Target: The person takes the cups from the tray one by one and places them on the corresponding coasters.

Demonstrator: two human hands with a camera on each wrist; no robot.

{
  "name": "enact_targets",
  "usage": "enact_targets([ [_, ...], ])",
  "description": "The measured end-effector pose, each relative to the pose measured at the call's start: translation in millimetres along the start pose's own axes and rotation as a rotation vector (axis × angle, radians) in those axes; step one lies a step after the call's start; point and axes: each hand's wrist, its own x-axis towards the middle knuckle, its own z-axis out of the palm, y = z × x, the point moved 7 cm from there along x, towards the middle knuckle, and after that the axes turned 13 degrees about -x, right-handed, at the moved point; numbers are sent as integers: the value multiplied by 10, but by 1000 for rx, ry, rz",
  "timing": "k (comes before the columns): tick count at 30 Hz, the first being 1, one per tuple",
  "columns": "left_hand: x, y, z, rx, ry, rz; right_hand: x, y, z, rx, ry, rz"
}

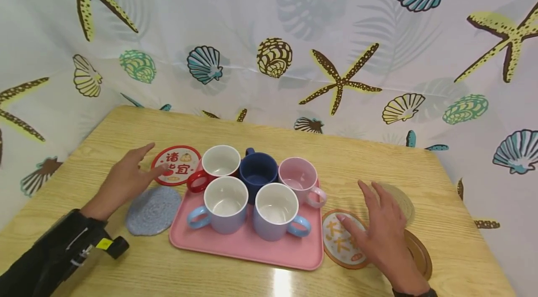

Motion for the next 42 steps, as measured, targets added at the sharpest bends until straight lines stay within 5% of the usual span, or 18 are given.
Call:
enact_targets([
  [6, -249, 256, -57, 1, 39, 152, -61, 217, 12, -17, -80, 71],
  [9, -327, 305, -70, 25, 56, 180, -81, 304, 22, -26, -111, 90],
  [21, -490, 279, -41, 87, 24, 136, -206, 392, 196, -103, -290, 92],
  [32, -546, 208, 56, 73, 1, 101, -316, 271, 336, -142, -350, 46],
  [42, -571, 239, 91, 63, 4, 103, -274, 236, 425, -123, -409, 86],
])
